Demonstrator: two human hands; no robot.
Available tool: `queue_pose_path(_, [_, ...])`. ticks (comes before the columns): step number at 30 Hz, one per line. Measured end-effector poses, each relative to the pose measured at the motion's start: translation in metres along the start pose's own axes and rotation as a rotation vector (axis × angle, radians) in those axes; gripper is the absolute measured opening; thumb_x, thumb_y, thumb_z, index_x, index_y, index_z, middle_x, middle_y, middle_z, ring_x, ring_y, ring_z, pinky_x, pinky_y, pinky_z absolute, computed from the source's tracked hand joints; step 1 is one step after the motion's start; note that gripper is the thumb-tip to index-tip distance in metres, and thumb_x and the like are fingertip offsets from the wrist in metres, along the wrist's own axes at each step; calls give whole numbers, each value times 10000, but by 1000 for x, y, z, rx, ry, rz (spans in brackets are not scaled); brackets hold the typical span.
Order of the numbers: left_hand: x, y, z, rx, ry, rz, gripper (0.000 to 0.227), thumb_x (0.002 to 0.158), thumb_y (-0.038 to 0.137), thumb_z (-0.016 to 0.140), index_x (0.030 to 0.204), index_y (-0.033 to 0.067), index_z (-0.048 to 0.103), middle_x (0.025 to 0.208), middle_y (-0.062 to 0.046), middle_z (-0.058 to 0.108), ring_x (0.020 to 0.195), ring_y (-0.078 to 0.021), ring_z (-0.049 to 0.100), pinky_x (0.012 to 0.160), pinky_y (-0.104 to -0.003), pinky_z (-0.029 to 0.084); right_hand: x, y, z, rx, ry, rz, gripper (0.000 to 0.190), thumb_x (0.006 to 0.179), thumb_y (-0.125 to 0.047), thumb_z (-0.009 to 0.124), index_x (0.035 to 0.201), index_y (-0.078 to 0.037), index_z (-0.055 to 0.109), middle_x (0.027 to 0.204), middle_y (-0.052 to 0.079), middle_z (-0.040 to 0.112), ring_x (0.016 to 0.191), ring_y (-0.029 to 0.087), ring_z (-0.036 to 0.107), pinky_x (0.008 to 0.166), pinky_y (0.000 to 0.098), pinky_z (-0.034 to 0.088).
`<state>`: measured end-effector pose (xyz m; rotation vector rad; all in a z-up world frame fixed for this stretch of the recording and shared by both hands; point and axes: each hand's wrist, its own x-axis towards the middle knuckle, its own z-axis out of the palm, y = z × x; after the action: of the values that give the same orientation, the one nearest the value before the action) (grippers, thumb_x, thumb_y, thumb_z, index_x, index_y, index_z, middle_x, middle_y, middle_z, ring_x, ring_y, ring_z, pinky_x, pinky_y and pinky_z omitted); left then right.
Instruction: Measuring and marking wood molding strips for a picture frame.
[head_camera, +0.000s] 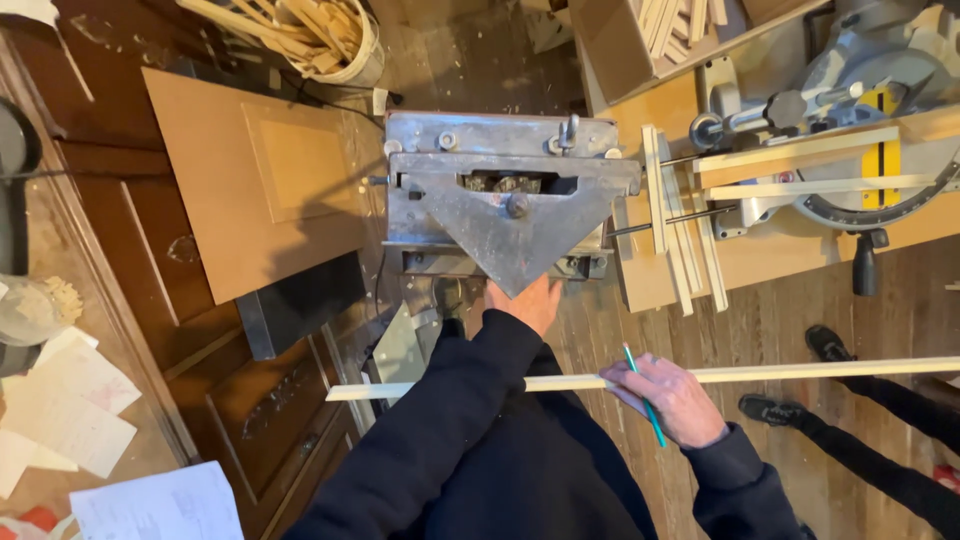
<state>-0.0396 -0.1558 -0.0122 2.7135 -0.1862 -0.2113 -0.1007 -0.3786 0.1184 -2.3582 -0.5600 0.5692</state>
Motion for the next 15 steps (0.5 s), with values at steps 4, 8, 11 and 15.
queue_pose_path(4, [2, 15, -26, 91, -50, 73, 640, 864, 484, 659, 1290, 12, 589, 1266, -181, 624, 1218, -391, 601, 1025, -545, 457, 9, -10, -7, -24, 20, -37, 250, 815, -164, 759, 1060, -110, 749, 938, 53, 725, 821, 281, 673, 709, 394, 544])
queue_pose_path(8, [-17, 6, -75, -169, -197, 144, 606, 936, 422, 642, 1392, 31, 565, 1383, -187, 606, 1077, -359, 632, 891, -484, 502, 11, 3, -15, -29, 62, -32, 233, 812, -149, 758, 1041, -103, 749, 960, 63, 732, 841, 272, 689, 742, 383, 559])
queue_pose_path(11, [-29, -26, -129, -297, -323, 280, 518, 938, 408, 666, 1324, 68, 609, 1299, -146, 633, 1008, -322, 647, 855, -461, 508, 8, 26, -25, -75, 99, -1, 247, 804, -102, 739, 1051, -96, 753, 982, 79, 734, 872, 271, 697, 761, 375, 563])
queue_pose_path(15, [-15, -91, -178, -211, -99, 516, 430, 867, 222, 721, 1263, 70, 647, 1218, -103, 690, 1025, -303, 639, 900, -433, 502, 31, 41, -44, -20, 206, 10, 261, 860, -55, 708, 1119, -64, 728, 1031, 94, 738, 921, 257, 706, 795, 358, 569])
